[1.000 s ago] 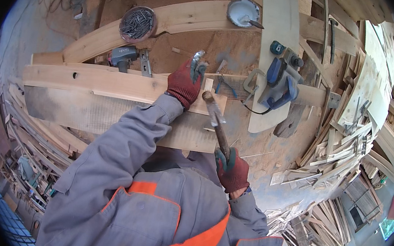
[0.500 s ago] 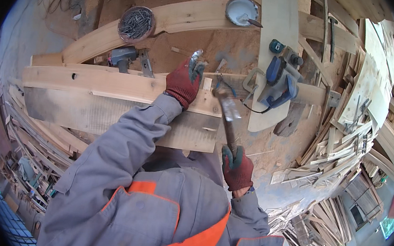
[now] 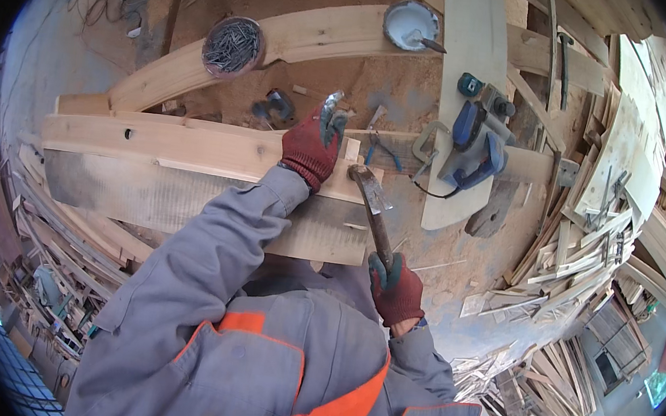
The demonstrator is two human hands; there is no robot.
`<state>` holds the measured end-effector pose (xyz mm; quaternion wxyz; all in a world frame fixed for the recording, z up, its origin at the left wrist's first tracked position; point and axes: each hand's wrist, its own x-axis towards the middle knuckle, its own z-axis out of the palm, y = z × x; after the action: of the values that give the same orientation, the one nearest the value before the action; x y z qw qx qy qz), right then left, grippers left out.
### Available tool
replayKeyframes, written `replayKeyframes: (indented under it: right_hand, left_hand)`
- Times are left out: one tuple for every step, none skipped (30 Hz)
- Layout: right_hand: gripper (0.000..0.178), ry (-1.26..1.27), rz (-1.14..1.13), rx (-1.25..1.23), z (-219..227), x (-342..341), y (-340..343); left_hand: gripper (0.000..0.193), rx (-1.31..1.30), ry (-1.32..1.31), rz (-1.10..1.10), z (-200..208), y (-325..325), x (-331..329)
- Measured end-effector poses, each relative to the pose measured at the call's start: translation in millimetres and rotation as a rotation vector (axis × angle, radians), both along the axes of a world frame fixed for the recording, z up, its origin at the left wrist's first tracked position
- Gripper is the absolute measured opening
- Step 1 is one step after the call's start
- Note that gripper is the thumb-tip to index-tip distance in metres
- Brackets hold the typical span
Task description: The person assembles a wooden frame by hammering nails into pre-drilled holes, using a clamp to hold pieces together, and a nail gun to fasten joints. They repeatedly adjust and align the frame components on a workbench.
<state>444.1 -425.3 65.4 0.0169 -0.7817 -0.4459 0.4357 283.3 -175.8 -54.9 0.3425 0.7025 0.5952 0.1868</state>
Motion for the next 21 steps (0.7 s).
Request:
replayKeyframes:
  right_hand:
    - [0.032, 0.008, -0.011, 0.0, 2, -1, -6]
    - [0.032, 0.005, -0.02, 0.021, 2, -2, -9]
    - [0.032, 0.008, -0.023, 0.084, 2, -3, -11]
    - [0.037, 0.0, -0.013, 0.112, 2, -3, -13]
    - [0.035, 0.003, -0.027, 0.071, 3, -4, -14]
    - [0.032, 0.01, -0.037, 0.065, 1, -4, -15]
    - [0.03, 0.015, -0.048, 0.075, -1, -4, -15]
    - [0.027, 0.014, -0.01, 0.089, -2, -4, -14]
    - [0.023, 0.01, 0.027, 0.117, -3, -4, -13]
    - [0.02, -0.018, 0.074, 0.082, -1, -4, -11]
    - [0.019, 0.018, 0.038, 0.188, 4, -2, -8]
    - [0.018, 0.03, 0.007, 0.242, 11, -1, -5]
    - [0.016, 0.034, -0.012, 0.294, 18, -1, 2]
    - [0.015, 0.099, -0.104, 0.312, 28, 3, 9]
    - [0.022, 0.21, -0.29, 0.325, 45, 4, 14]
    - [0.031, 0.32, -0.474, 0.308, 62, 6, 18]
    - [0.028, 0.345, -0.505, 0.348, 77, 13, 20]
    - [0.026, 0.392, -0.415, 0.496, 88, 18, 21]
    - [0.034, 0.566, -0.593, 0.638, 87, 15, 21]
    - [0.048, 0.842, -0.882, 0.731, 90, 14, 19]
    - [0.024, 0.724, -0.573, 0.609, 77, 12, 20]
  left_hand:
    - [0.039, -0.03, 0.002, -0.003, 0, 1, 0]
    - [0.039, -0.081, 0.017, 0.013, 0, 1, 0]
    - [0.039, -0.034, -0.003, 0.006, -1, 2, 0]
    - [0.039, -0.026, -0.009, 0.012, 0, 2, 1]
    - [0.039, -0.042, -0.011, 0.014, 0, 2, 0]
    - [0.039, -0.069, -0.085, 0.033, 0, 2, 1]
    - [0.04, -0.052, -0.036, 0.034, 1, 2, 0]
    - [0.04, -0.048, 0.001, 0.021, 1, 1, 0]
    - [0.04, -0.059, 0.047, 0.008, 1, 0, 0]
    - [0.041, -0.036, 0.043, 0.004, 0, 0, 0]
    - [0.041, -0.027, 0.027, 0.007, 0, 0, 0]
    - [0.041, -0.008, 0.005, 0.01, -1, 0, 0]
    - [0.041, 0.015, -0.015, 0.013, -2, -1, 0]
    - [0.041, 0.012, -0.018, 0.016, -3, -1, 0]
    - [0.04, 0.009, -0.018, 0.019, -4, -1, 0]
    - [0.04, 0.004, -0.014, 0.02, -5, -1, 0]
    - [0.039, 0.013, -0.011, 0.027, -5, -2, 0]
    - [0.039, 0.006, -0.002, 0.02, -6, -2, 0]
    - [0.039, 0.01, 0.006, 0.021, -6, -3, 0]
    - [0.039, 0.037, 0.002, 0.022, -5, -3, 0]
    - [0.039, 0.022, 0.0, 0.021, -5, -3, 0]
